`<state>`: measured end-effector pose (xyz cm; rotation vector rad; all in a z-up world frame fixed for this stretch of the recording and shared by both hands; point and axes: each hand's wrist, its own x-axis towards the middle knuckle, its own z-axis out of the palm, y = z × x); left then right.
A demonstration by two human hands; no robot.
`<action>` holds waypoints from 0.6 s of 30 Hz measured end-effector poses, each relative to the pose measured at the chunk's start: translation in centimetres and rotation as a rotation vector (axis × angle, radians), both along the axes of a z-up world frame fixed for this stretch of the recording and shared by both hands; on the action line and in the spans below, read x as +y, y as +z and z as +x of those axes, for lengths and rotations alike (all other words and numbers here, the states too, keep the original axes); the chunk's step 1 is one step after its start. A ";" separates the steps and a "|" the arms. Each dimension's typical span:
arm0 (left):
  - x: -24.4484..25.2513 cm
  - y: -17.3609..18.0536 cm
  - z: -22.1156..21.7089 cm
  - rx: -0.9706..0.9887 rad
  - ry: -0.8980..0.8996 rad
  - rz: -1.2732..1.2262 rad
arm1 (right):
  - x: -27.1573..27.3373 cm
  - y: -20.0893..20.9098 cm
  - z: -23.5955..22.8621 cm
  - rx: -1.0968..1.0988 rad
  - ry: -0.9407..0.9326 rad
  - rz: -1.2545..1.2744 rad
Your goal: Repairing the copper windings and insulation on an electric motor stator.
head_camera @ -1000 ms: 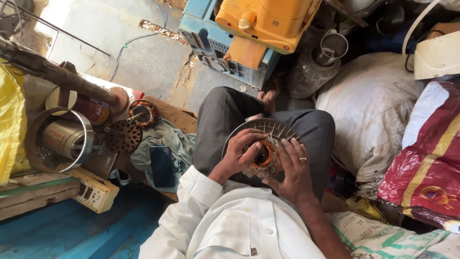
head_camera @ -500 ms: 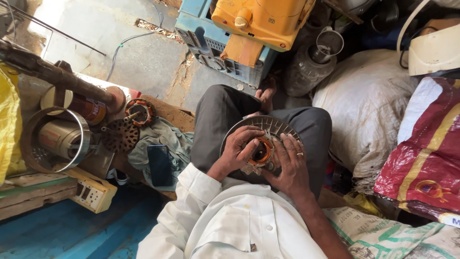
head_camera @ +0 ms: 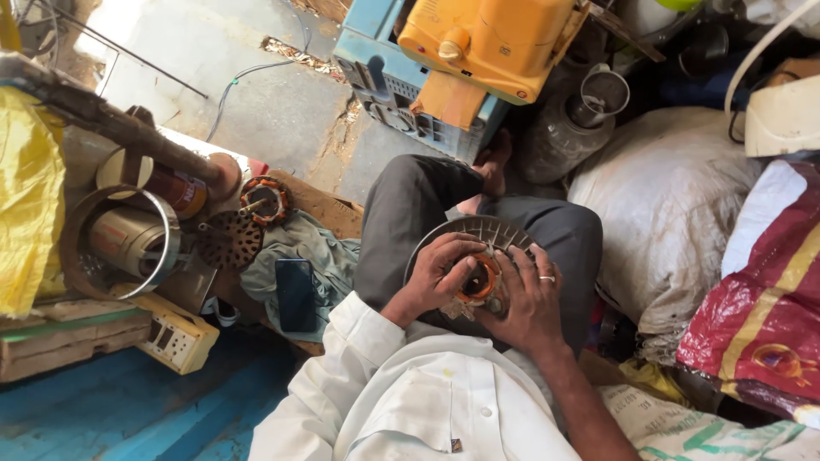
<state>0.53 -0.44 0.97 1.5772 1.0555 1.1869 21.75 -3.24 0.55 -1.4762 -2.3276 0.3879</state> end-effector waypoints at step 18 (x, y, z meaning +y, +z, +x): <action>0.3 -0.1 0.0 0.041 -0.008 -0.011 | 0.2 -0.3 0.1 0.019 -0.008 -0.006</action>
